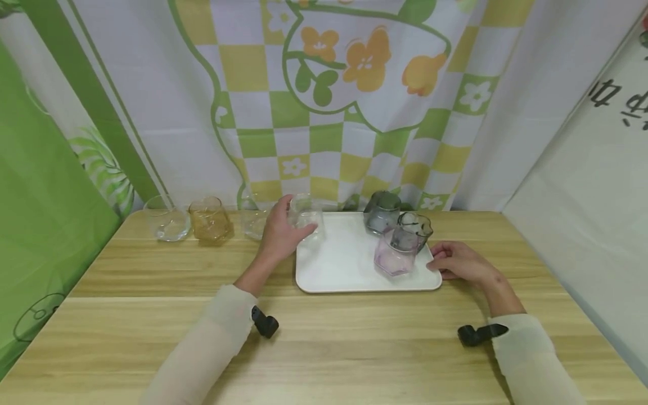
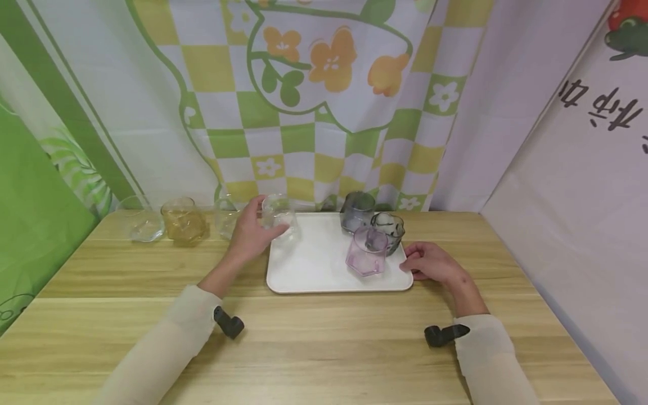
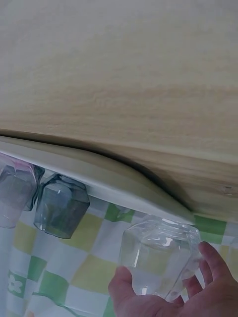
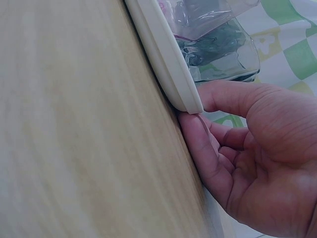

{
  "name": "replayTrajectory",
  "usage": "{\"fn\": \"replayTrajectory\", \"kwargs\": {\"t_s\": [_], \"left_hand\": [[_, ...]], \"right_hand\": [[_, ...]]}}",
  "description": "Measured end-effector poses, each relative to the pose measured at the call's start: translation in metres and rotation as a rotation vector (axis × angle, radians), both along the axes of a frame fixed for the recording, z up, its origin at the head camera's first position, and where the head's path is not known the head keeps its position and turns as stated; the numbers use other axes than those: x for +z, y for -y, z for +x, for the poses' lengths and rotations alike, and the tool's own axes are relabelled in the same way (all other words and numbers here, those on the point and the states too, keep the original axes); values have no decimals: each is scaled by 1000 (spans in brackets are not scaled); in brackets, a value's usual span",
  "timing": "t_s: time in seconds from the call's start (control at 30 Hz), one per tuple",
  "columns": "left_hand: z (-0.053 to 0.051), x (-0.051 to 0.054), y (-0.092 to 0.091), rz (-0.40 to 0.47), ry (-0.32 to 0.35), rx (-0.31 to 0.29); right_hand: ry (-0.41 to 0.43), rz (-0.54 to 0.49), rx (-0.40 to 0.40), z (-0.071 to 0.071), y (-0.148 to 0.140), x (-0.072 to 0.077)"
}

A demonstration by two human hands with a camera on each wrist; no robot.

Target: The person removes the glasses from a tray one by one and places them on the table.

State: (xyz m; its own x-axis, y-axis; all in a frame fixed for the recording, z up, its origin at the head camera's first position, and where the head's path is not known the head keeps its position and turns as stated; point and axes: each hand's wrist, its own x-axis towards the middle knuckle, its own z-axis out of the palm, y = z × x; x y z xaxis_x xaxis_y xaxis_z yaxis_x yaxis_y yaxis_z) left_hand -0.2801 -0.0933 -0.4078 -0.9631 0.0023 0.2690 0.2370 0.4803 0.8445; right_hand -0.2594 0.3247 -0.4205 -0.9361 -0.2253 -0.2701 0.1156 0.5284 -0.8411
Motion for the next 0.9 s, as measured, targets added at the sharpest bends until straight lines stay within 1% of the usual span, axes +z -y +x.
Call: {"fn": "replayTrajectory", "kwargs": {"t_s": [0.2, 0.33, 0.57, 0.77, 0.9], "left_hand": [[-1, -2, 6, -20, 8, 25], [0, -3, 8, -22, -5, 49], [3, -4, 11, -10, -40, 112], [5, -6, 17, -5, -34, 129], [6, -6, 22, -15, -40, 142]], "right_hand": [[-1, 7, -1, 0, 0, 1], [-4, 1, 3, 0, 1, 1], [-9, 0, 6, 0, 0, -1], [5, -14, -5, -1, 0, -2], [-1, -20, 1, -1, 0, -1]]}}
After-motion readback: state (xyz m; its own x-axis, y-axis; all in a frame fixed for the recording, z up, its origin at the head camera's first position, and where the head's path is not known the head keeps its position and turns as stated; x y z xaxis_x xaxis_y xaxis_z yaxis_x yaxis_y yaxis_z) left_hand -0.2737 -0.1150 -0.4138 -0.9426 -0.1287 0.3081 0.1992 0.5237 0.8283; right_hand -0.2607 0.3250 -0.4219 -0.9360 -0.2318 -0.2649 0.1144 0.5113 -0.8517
